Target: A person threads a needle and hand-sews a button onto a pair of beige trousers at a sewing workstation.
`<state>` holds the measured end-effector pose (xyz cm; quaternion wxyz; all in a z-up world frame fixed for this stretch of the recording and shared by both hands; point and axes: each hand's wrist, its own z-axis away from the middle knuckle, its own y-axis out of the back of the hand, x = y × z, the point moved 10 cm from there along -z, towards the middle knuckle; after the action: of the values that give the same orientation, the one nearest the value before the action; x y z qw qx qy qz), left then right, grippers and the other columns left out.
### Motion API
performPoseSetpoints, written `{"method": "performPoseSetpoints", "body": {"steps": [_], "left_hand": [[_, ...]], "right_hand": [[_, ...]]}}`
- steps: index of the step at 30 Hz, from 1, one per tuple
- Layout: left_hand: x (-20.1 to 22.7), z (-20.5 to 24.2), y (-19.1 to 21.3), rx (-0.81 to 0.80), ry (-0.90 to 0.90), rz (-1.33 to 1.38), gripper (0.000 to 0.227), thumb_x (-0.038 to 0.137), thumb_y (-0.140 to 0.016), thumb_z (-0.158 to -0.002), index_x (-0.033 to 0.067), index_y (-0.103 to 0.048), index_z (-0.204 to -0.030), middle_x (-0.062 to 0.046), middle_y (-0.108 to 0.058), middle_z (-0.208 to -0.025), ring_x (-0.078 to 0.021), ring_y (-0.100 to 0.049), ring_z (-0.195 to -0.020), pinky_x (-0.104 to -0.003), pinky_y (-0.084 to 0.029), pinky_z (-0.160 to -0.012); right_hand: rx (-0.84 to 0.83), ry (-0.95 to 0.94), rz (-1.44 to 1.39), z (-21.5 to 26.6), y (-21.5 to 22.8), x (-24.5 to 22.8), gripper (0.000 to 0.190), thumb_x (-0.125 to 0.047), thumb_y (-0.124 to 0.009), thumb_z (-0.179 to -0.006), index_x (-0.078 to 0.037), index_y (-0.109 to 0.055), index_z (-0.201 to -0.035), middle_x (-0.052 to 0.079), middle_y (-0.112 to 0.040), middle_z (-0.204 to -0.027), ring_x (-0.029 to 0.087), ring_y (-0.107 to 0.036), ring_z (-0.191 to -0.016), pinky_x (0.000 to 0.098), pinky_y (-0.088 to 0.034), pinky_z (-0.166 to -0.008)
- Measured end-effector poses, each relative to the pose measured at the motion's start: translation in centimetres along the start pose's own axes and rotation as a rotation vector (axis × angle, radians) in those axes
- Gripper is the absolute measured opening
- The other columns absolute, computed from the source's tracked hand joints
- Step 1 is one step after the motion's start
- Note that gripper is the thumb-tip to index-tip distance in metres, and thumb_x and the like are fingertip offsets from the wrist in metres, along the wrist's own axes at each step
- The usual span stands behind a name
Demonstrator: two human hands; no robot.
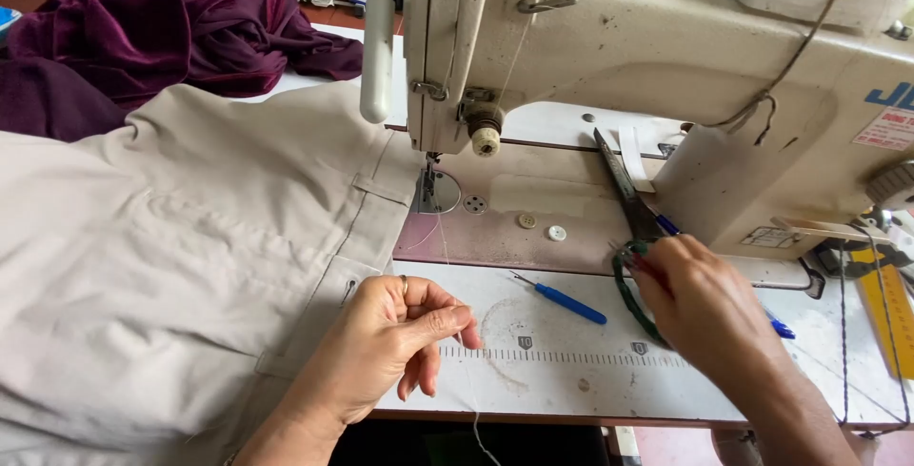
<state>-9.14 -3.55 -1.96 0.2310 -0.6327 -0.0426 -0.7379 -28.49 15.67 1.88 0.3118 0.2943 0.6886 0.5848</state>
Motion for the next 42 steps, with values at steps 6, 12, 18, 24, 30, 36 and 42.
{"method": "performPoseSetpoints", "body": {"steps": [6,12,18,24,30,36,42], "left_hand": [[-0.1,0.0,0.1,-0.001,0.007,0.007,0.016,0.006,-0.067,-0.083,-0.0065,-0.068,-0.072,-0.017,-0.077,-0.075,-0.0134,-0.050,-0.031,-0.023,-0.032,-0.025],[-0.1,0.0,0.3,-0.010,-0.030,0.047,0.018,0.008,-0.067,-0.084,-0.0062,-0.068,-0.074,-0.018,-0.076,-0.075,-0.0140,-0.050,-0.031,-0.023,-0.034,-0.026],[0.0,0.1,0.5,-0.004,-0.030,0.085,0.017,0.008,-0.066,-0.083,-0.0071,-0.067,-0.076,-0.021,-0.075,-0.075,-0.0143,-0.050,-0.031,-0.023,-0.034,-0.025],[-0.4,-0.1,0.5,-0.023,-0.033,0.095,0.019,0.010,-0.067,-0.083,-0.0064,-0.066,-0.073,-0.021,-0.075,-0.074,-0.0141,-0.050,-0.031,-0.024,-0.034,-0.026],[-0.4,-0.1,0.6,-0.006,-0.022,0.066,0.017,0.006,-0.066,-0.084,-0.0044,-0.063,-0.070,-0.020,-0.074,-0.071,-0.0143,-0.051,-0.032,-0.024,-0.033,-0.026],[-0.3,-0.1,0.5,-0.007,-0.045,0.031,0.019,0.008,-0.068,-0.083,-0.0055,-0.064,-0.070,-0.020,-0.073,-0.069,-0.0147,-0.053,-0.033,-0.024,-0.035,-0.027],[-0.1,0.0,0.3,-0.004,-0.049,-0.018,0.019,0.008,-0.068,-0.083,-0.0052,-0.065,-0.070,-0.017,-0.073,-0.068,-0.0139,-0.052,-0.033,-0.024,-0.036,-0.027]], "right_hand": [[-0.128,0.004,-0.566,2.1,3.5,-7.3,0.017,-0.024,-0.061,-0.088,-0.017,-0.074,-0.082,0.001,-0.077,-0.051,0.009,-0.070,-0.049,0.0244,-0.050,-0.054],[-0.373,0.351,-0.522,0.9,0.5,-13.5,0.040,-0.037,-0.044,-0.097,-0.018,-0.067,-0.070,-0.005,-0.064,-0.064,0.010,-0.053,-0.062,0.0234,-0.042,-0.067],[-0.541,0.349,-0.600,-0.4,-1.7,-15.5,0.057,-0.042,-0.038,-0.098,-0.008,-0.063,-0.060,0.000,-0.056,-0.058,0.012,-0.047,-0.055,0.0257,-0.042,-0.059],[-0.480,0.510,-0.722,0.0,-0.9,-16.9,0.045,-0.040,-0.048,-0.095,-0.011,-0.063,-0.064,-0.004,-0.056,-0.058,0.009,-0.043,-0.054,0.0262,-0.036,-0.052],[-0.413,0.616,-0.745,0.4,0.2,-17.6,0.041,-0.044,-0.056,-0.085,-0.008,-0.073,-0.097,-0.002,-0.071,-0.070,0.008,-0.058,-0.059,0.0233,-0.046,-0.053],[-0.376,0.613,-0.682,0.7,0.5,-18.0,0.035,-0.042,-0.060,-0.085,-0.011,-0.072,-0.091,-0.003,-0.068,-0.063,0.008,-0.054,-0.053,0.0244,-0.044,-0.048],[-0.347,0.658,-0.696,0.9,0.8,-18.3,0.027,-0.036,-0.059,-0.088,-0.011,-0.068,-0.087,-0.004,-0.072,-0.062,0.008,-0.053,-0.052,0.0239,-0.044,-0.048]]}}
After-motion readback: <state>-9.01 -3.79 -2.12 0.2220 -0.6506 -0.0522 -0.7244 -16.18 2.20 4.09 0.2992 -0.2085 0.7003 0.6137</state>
